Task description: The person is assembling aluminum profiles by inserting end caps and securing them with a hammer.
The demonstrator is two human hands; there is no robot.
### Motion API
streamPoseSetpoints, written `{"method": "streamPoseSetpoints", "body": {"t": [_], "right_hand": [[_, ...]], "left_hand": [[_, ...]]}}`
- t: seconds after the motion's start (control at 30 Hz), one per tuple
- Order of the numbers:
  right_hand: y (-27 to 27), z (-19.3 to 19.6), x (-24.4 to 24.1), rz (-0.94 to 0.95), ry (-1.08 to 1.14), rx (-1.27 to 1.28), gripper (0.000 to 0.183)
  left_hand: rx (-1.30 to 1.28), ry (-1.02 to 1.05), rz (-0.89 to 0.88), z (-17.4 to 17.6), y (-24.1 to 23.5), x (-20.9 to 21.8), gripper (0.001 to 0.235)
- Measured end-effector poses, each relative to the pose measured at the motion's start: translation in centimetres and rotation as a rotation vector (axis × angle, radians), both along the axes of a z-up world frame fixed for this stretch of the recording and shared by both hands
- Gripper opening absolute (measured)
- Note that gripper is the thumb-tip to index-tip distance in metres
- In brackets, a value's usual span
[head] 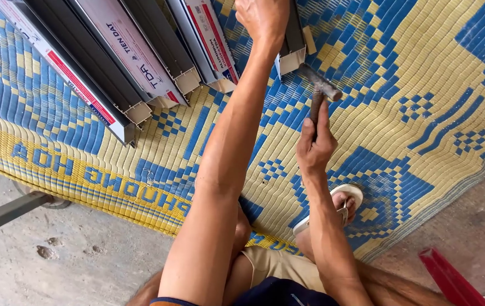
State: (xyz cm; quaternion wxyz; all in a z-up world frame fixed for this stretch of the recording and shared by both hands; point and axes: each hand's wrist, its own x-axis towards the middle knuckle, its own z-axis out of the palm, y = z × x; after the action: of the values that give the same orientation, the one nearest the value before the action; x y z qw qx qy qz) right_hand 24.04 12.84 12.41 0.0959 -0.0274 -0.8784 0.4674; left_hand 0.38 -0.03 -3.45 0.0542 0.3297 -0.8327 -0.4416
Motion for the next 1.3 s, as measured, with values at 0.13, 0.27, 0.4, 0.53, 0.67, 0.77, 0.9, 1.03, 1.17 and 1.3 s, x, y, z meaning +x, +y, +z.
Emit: {"method": "streamPoseSetpoints", "body": {"t": [0.13, 0.27, 0.4, 0.53, 0.67, 0.77, 0.9, 1.03, 1.17, 1.3], "right_hand": [[-0.1, 0.2, -1.4, 0.001, -0.292, -0.060, 0.044], [-0.2, 0.9, -0.9, -0.050, -0.035, -0.064, 0.042], [-0.1, -0.6, -1.1, 0.016, -0.299, -0.068, 0.044], [0.5, 0.6, -0.4, 0.013, -0.201, -0.063, 0.042], [0.7, 2.9, 1.4, -0.225, -0.270, -0.341, 0.050], [1.5, 0.6, 2.7, -0.412, -0.425, -0.718, 0.054], [2.8, -1.6, 4.1, -0.430, -0.483, -1.006, 0.055], [3.4, -0.7, 3.3, -0.302, -0.468, -1.024, 0.048], [2.8, 0.5, 2.8, -0.316, -0.488, -0.938, 0.053], [2.9, 0.1, 3.1, -0.344, -0.512, -0.919, 0.051]], "left_hand": [[-0.065, 0.046, -0.022, 2.2, 0.0, -0.6, 0.065], [-0.062, 0.023, -0.016, 1.6, -0.7, 1.1, 0.070], [-0.071, 0.045, -0.037, -0.2, -0.3, -0.3, 0.072], [-0.074, 0.080, -0.027, 2.9, -0.3, -0.7, 0.057], [-0.038, 0.056, -0.021, 2.9, -0.5, -0.9, 0.077], [-0.062, 0.086, -0.090, 7.6, -1.1, -1.7, 0.071], [0.106, 0.049, -0.115, 11.1, -2.6, -1.7, 0.085], [0.382, 0.127, -0.150, 14.3, -5.4, -3.2, 0.050], [0.531, -0.108, -0.060, 23.7, -6.9, -4.0, 0.068], [0.629, -0.223, -0.059, 31.0, -6.7, -2.6, 0.084]]}}
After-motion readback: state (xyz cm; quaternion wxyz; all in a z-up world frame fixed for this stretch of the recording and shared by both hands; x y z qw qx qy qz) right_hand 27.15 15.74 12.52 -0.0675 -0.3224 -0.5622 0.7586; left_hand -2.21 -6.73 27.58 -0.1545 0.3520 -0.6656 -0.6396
